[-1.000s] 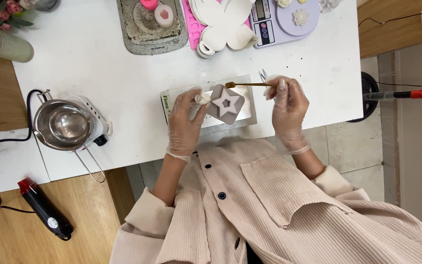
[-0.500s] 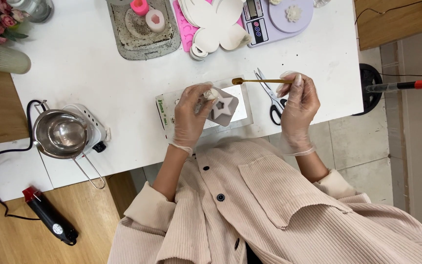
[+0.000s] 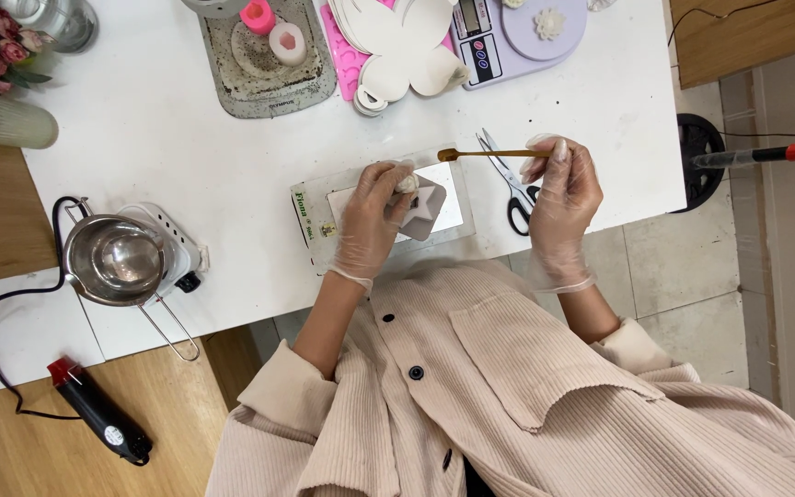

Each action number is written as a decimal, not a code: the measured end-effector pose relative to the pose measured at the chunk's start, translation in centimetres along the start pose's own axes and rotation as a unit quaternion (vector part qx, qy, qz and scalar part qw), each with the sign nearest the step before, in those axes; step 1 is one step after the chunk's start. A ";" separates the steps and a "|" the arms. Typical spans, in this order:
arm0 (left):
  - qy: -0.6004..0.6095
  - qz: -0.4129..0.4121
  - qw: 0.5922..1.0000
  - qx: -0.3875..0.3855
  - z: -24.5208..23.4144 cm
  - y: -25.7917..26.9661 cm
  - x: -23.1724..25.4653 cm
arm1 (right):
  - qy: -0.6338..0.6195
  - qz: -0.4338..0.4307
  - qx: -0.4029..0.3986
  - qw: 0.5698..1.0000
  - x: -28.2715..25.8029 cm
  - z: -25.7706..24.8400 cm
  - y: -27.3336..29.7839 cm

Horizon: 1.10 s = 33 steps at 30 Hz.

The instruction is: The recorder uses a heat gun to melt wax in a pot and then pours it into a star-shaped mold to create decorative candle elements.

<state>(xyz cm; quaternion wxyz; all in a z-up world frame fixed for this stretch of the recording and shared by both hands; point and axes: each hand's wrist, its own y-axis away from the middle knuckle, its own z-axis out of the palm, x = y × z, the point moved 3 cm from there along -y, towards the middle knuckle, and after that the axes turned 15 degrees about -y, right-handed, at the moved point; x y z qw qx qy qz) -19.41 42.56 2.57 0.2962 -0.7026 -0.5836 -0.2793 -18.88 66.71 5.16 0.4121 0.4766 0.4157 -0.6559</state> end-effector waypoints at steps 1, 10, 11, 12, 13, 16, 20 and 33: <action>0.007 -0.007 1.000 -0.006 0.0 -0.1 0.0 | 0.002 0.001 0.001 1.000 0.0 0.0 0.0; -0.024 -0.028 0.999 -0.038 0.1 -0.2 -0.1 | 0.010 0.002 -0.005 1.000 0.1 0.0 0.1; -0.054 -0.023 0.998 -0.034 0.0 -0.2 -0.1 | 0.012 0.003 -0.004 1.000 0.1 0.0 0.1; -0.053 -0.024 0.998 -0.034 0.1 -0.1 -0.3 | 0.012 0.004 -0.005 1.000 0.1 0.0 0.1; -0.080 -0.012 0.996 -0.025 0.1 0.0 -0.3 | 0.013 0.008 -0.002 1.000 0.0 0.0 0.1; -0.113 -0.001 0.993 -0.016 0.0 -0.1 -0.5 | 0.012 0.009 -0.001 1.000 0.0 0.1 0.1; -0.120 0.003 0.993 -0.013 0.1 -0.2 -0.8 | 0.006 0.007 -0.004 1.000 0.1 0.0 0.1; -0.131 0.030 0.991 -0.003 0.7 -0.2 -1.4 | 0.007 0.008 -0.007 1.000 0.1 0.1 0.1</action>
